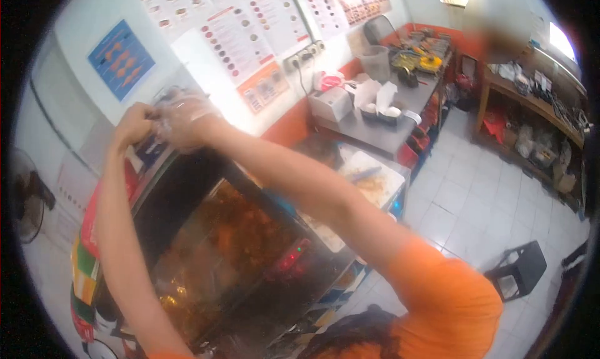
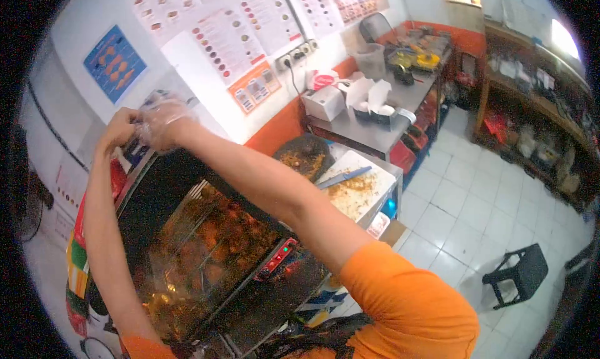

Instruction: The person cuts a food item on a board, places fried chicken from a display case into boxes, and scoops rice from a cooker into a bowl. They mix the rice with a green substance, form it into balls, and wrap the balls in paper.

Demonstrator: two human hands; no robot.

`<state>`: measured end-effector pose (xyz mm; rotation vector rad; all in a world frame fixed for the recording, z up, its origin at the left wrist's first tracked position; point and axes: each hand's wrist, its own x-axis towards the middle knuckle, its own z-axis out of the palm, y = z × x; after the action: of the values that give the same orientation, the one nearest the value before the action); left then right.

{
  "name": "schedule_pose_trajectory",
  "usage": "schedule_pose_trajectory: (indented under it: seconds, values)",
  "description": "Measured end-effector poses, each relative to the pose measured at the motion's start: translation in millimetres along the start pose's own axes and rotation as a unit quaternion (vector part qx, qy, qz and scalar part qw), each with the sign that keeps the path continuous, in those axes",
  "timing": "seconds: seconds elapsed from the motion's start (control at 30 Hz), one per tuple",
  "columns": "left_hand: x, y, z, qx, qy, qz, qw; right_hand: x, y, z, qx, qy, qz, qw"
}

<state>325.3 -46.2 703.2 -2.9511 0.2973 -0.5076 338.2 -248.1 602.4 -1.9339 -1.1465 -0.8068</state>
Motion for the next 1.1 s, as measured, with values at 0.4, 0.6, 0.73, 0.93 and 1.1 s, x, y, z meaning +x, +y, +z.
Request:
schedule_pose_trajectory:
  seconds: [0.4, 0.6, 0.73, 0.93, 1.1]
  values:
    - [96.9, -153.7, -57.5, -0.005, 0.337, 0.076, 0.938, 5.5, 40.3, 29.6, 0.002, 0.026, -0.027, 0.999]
    - [33.2, 22.7, -57.3, 0.060, 0.343, 0.215, 0.913, -6.5, 79.2, 10.1, 0.258, 0.262, 0.040, 0.929]
    - [-63.8, 188.8, 10.4, 0.020, 0.189, 0.400, 0.897, -161.1, 66.7, -56.2, 0.669, 0.287, -0.015, 0.685]
    - [-188.4, 329.2, 233.1, -0.180, 0.035, 0.382, 0.906, -432.6, 20.1, -61.6, 0.413, 0.282, 0.403, 0.766]
    - [-275.7, 382.9, 363.2, -0.315, -0.091, 0.318, 0.889, -580.0, -27.9, 20.2, 0.364, 0.287, 0.574, 0.675]
